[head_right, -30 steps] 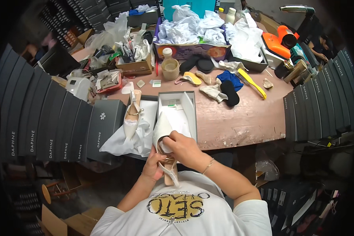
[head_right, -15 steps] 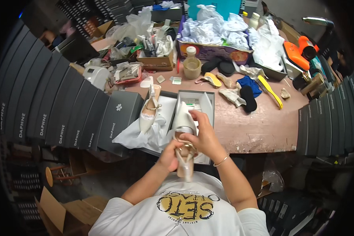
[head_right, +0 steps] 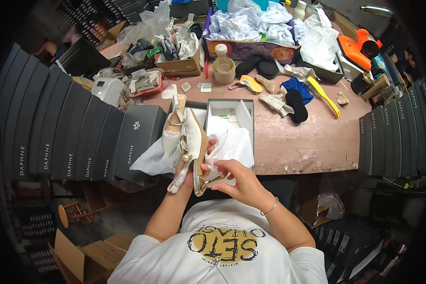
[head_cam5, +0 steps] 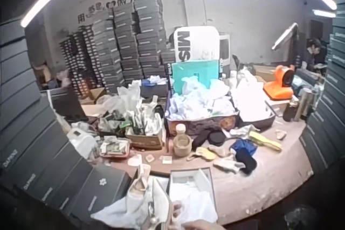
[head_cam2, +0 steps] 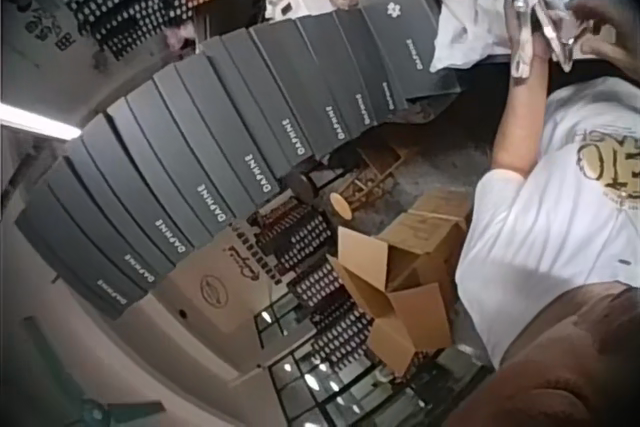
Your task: Packing and inspecting high-heeled shoes into boxes for storage or shipping.
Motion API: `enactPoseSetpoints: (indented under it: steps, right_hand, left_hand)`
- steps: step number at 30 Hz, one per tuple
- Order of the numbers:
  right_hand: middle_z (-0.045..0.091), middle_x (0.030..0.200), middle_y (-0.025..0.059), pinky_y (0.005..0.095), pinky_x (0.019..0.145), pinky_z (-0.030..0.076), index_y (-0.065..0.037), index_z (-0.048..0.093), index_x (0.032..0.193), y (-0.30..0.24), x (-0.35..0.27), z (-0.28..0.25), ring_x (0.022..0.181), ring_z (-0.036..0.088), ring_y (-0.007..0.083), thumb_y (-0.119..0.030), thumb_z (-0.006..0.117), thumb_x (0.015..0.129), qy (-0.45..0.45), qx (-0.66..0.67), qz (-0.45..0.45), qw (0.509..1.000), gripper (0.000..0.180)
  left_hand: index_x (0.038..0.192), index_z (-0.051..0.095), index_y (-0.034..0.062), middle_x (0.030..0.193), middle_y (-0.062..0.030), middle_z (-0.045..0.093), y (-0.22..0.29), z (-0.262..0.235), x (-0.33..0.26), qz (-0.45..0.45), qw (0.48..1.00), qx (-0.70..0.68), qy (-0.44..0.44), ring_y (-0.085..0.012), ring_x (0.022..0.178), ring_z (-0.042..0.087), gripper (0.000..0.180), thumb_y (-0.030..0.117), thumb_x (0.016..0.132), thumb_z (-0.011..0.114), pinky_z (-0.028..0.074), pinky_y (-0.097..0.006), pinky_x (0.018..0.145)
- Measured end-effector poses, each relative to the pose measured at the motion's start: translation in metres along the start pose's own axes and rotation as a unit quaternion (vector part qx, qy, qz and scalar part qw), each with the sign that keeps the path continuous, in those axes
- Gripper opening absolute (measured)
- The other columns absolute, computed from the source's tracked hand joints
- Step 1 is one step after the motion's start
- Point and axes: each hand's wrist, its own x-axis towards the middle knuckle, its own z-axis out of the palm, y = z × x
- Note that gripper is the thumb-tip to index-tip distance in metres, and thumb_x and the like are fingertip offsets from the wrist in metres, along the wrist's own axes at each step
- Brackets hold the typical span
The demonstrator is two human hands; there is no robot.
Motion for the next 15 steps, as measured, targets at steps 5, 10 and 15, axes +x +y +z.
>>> enactPoseSetpoints:
  steps: [5, 10, 15]
  right_hand:
    - [0.06, 0.086, 0.0086, 0.0308, 0.067, 0.05, -0.005, 0.064, 0.104, -0.008, -0.002, -0.001, 0.075, 0.062, 0.0212, -0.014, 0.072, 0.082, -0.001, -0.043, 0.003, 0.999, 0.025]
    - [0.06, 0.081, 0.009, 0.0324, 0.066, 0.049, -0.005, 0.064, 0.102, -0.009, -0.004, 0.003, 0.072, 0.062, 0.0225, -0.012, 0.071, 0.083, 0.001, -0.053, -0.018, 0.998, 0.021]
    - [0.061, 0.082, 0.008, 0.0291, 0.065, 0.048, -0.004, 0.064, 0.103, -0.008, 0.002, -0.004, 0.071, 0.061, 0.0197, -0.011, 0.07, 0.084, -0.003, -0.004, -0.058, 0.998, 0.021]
  left_hand:
    - [0.136, 0.04, 0.0023, 0.131, -0.0205, 0.048, -0.001, -0.006, 0.001, -0.036, 0.997, -0.064, -0.02, -0.0236, 0.109, 0.058, 0.057, 0.024, 0.088, 0.063, 0.062, -0.031, 0.056]
    - [0.139, 0.036, 0.0043, 0.133, -0.0226, 0.045, 0.0, -0.004, 0.002, -0.023, 0.999, -0.023, -0.034, -0.0239, 0.109, 0.058, 0.063, 0.028, 0.088, 0.064, 0.062, -0.033, 0.055]
    - [0.133, 0.043, 0.0025, 0.123, -0.0198, 0.054, 0.008, 0.0, 0.007, 0.001, 0.986, 0.147, -0.082, -0.0215, 0.093, 0.063, 0.056, 0.029, 0.089, 0.064, 0.06, -0.028, 0.056]
